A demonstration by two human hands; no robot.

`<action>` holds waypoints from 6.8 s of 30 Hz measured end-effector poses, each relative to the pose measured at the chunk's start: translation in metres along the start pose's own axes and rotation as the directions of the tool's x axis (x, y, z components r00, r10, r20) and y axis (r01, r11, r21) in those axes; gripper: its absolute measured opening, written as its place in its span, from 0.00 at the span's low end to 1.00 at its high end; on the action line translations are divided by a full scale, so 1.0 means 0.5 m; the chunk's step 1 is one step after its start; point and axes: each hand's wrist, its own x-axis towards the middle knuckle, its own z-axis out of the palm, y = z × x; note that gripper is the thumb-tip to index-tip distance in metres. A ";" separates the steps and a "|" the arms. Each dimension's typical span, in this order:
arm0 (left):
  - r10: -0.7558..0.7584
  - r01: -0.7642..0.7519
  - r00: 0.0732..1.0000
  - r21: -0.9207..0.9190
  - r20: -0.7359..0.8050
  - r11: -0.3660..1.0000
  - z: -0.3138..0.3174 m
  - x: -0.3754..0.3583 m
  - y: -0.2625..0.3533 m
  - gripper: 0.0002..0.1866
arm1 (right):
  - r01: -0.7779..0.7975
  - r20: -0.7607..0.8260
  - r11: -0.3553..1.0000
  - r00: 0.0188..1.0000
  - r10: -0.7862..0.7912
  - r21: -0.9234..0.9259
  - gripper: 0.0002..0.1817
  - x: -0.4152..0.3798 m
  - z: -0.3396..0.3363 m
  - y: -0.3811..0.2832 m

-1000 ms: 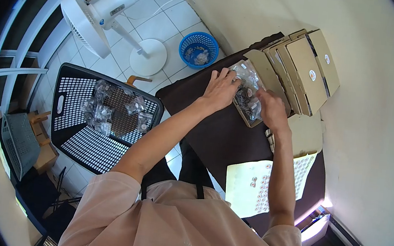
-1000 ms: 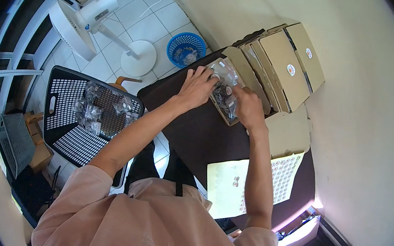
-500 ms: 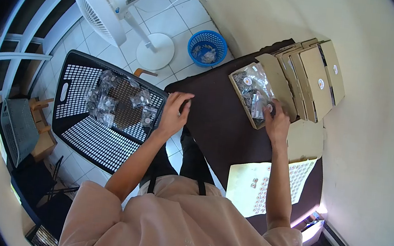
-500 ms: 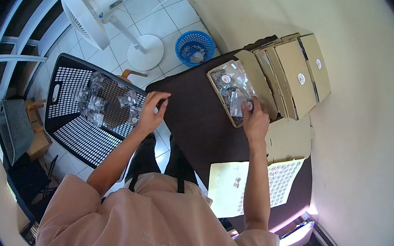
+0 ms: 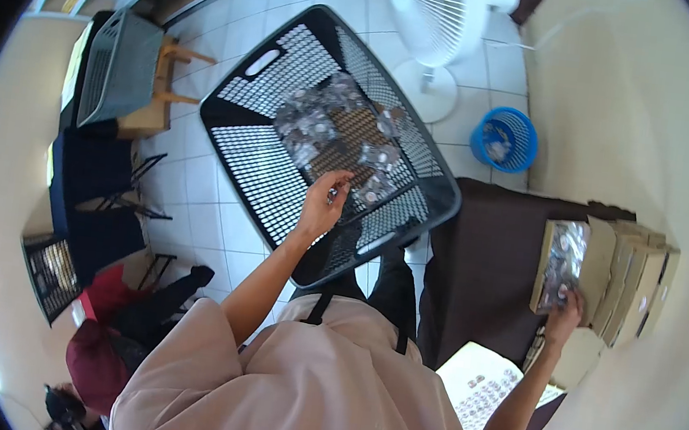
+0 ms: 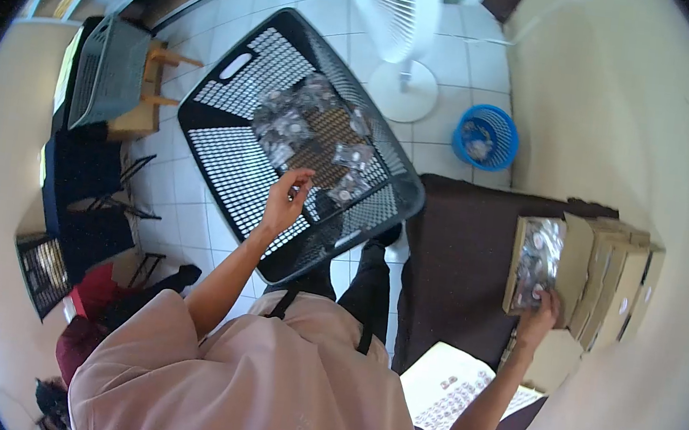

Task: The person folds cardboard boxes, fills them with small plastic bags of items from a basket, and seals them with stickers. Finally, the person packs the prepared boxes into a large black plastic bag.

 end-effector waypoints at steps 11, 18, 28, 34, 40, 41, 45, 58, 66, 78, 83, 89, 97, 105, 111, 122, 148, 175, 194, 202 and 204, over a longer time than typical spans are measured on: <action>-0.291 0.290 0.955 0.335 -0.047 0.897 -0.159 0.185 -0.358 0.16 | -0.085 -0.131 0.978 0.990 0.061 -0.188 0.22 0.000 0.011 -0.077; -0.326 0.354 0.935 0.459 -0.141 0.815 -0.109 0.312 -0.576 0.27 | 0.086 0.067 0.972 0.995 -0.073 -0.219 0.27 -0.020 0.033 0.014; -0.128 0.105 0.991 0.359 0.041 0.927 -0.061 0.362 -0.567 0.05 | -0.212 -0.036 0.961 0.974 0.222 0.175 0.22 -0.045 -0.063 -0.430; -0.207 0.209 0.959 0.012 0.195 0.978 -0.100 0.262 -0.313 0.07 | -0.127 0.222 0.875 0.975 0.023 0.467 0.22 -0.048 0.102 -0.836; -0.096 0.637 0.701 -0.560 0.707 0.530 -0.147 0.130 -0.145 0.11 | 0.148 0.136 0.874 0.962 -0.235 0.463 0.26 -0.069 0.299 -0.981; -0.101 0.638 0.701 -0.558 0.706 0.530 -0.167 0.138 -0.134 0.11 | -0.005 0.291 0.848 0.940 -0.176 0.530 0.25 -0.078 0.322 -0.966; -0.433 0.668 0.739 -0.482 0.516 0.567 -0.197 0.227 -0.207 0.19 | -0.518 0.601 0.494 0.799 -0.012 0.699 0.16 -0.095 0.315 -0.911; -0.508 0.522 0.829 0.645 -0.233 0.558 -0.166 0.365 -0.648 0.23 | -0.598 0.610 -0.283 0.791 -0.056 0.750 0.17 -0.129 0.138 -0.854; -0.340 0.356 0.928 0.631 -0.152 0.690 -0.202 0.375 -0.691 0.18 | -0.625 0.638 0.265 0.769 0.044 0.735 0.10 -0.130 0.080 -0.779; -0.430 0.472 0.877 -0.555 0.215 0.686 -0.235 0.165 -0.228 0.14 | -0.554 0.358 0.475 0.822 0.444 0.684 0.14 -0.027 -0.101 -0.338; -0.339 0.502 0.860 -0.516 0.381 0.694 -0.133 0.098 -0.031 0.14 | -0.342 0.295 0.911 0.917 0.270 0.229 0.12 0.077 -0.138 -0.118; -0.112 0.381 0.776 -0.320 0.621 0.868 0.043 0.100 0.174 0.10 | -0.036 0.534 0.985 0.837 0.122 -0.170 0.21 0.213 -0.122 -0.109; 0.052 0.281 0.784 -0.428 0.618 0.859 0.203 0.108 0.335 0.10 | -0.187 0.095 0.978 0.979 0.179 0.087 0.27 0.121 -0.068 -0.107; 0.044 0.376 0.732 -0.456 0.680 0.807 0.312 0.118 0.432 0.09 | -0.157 0.110 0.986 0.981 0.162 -0.054 0.20 0.014 -0.037 -0.040; 0.082 0.352 0.662 -0.406 0.745 0.843 0.378 0.135 0.483 0.10 | -0.075 0.034 0.991 0.997 0.072 0.106 0.21 0.065 -0.057 -0.065; 0.073 0.353 0.625 -0.365 0.777 0.861 0.483 0.128 0.517 0.09 | -0.263 0.009 0.754 0.946 0.323 0.602 0.13 0.101 -0.065 -0.088; 0.527 -0.801 0.507 0.147 0.682 0.581 0.592 0.034 0.444 0.20 | -0.236 -0.160 0.908 0.939 0.304 0.345 0.20 0.121 0.035 -0.134; 0.094 -0.096 0.955 -0.007 0.280 0.995 0.038 0.014 0.119 0.12 | -0.190 -0.091 0.962 0.973 0.211 0.195 0.18 0.056 0.023 -0.097; -0.492 0.581 0.811 0.338 -0.317 0.740 -0.123 0.218 -0.584 0.13 | -0.194 0.151 0.821 0.980 0.133 0.536 0.07 -0.136 0.116 -0.664; -0.449 0.492 0.863 0.592 -0.233 0.638 -0.116 0.300 -0.641 0.24 | -0.445 0.332 0.843 0.878 0.344 0.303 0.07 -0.216 0.104 -0.714; -0.599 0.537 0.787 0.642 -0.147 0.548 -0.121 0.314 -0.638 0.31 | -0.547 0.391 0.784 0.817 0.423 0.295 0.07 -0.221 0.095 -0.725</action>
